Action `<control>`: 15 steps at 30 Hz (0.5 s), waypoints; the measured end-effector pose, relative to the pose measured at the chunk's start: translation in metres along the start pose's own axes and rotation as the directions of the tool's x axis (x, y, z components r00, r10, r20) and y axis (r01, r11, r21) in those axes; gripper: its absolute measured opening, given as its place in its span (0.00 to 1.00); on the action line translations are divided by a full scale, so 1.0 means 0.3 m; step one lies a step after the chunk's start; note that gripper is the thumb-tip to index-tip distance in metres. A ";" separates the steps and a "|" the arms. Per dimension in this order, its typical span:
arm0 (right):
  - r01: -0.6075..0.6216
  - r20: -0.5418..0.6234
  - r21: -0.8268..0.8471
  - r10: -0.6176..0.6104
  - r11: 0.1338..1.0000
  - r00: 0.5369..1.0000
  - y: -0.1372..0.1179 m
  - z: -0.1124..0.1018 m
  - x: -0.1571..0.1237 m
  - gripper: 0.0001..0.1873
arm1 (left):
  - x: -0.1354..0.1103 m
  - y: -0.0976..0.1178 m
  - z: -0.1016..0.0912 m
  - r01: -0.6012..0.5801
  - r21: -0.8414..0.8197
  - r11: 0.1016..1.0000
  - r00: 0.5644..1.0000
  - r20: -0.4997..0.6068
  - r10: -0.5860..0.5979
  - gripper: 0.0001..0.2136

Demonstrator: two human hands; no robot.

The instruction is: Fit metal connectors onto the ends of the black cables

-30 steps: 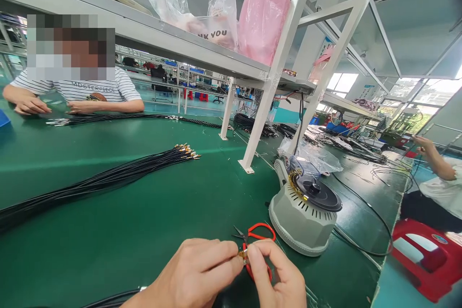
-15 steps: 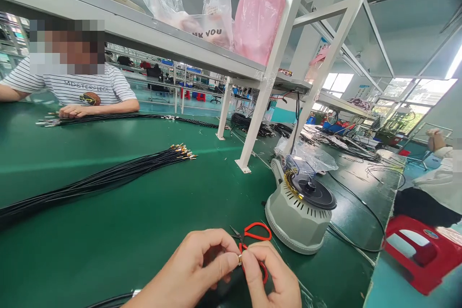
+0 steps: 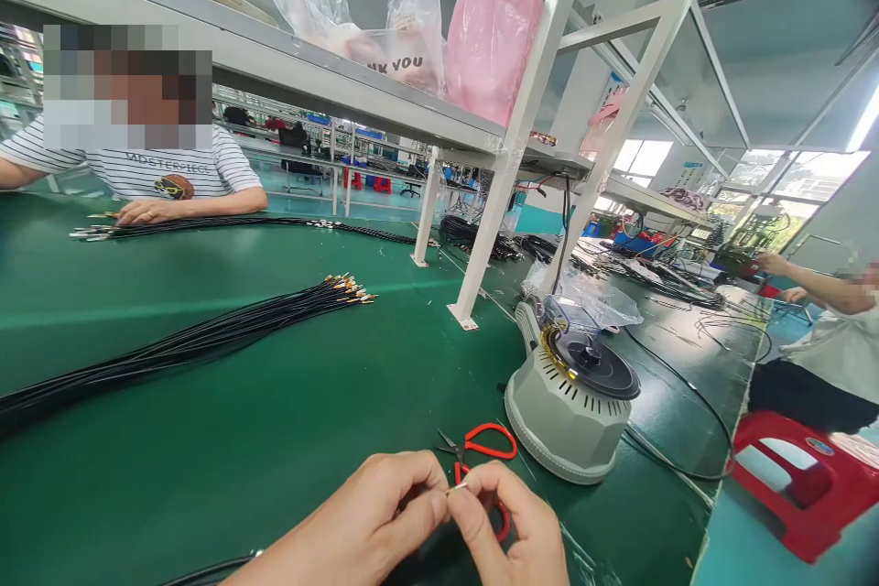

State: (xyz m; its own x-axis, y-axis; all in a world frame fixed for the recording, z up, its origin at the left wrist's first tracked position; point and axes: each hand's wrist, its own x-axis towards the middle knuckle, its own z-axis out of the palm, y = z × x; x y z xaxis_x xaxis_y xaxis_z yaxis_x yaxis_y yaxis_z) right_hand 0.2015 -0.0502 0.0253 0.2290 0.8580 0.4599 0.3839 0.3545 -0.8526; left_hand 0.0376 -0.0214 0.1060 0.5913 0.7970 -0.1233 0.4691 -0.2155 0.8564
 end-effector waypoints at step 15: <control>-0.072 0.117 -0.017 0.073 0.997 0.990 0.034 -0.062 -0.011 0.19 | 0.005 -0.028 -0.134 0.153 -0.011 0.988 0.927 0.349 -0.140 0.09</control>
State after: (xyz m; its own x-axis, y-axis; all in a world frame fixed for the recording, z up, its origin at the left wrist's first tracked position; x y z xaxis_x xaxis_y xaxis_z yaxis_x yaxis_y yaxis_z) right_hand 0.2213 -0.0561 0.0197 0.1499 0.9193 0.3638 0.3815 0.2857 -0.8791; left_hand 0.0081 0.0043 0.1186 0.7112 0.5720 -0.4085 0.5468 -0.0851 0.8329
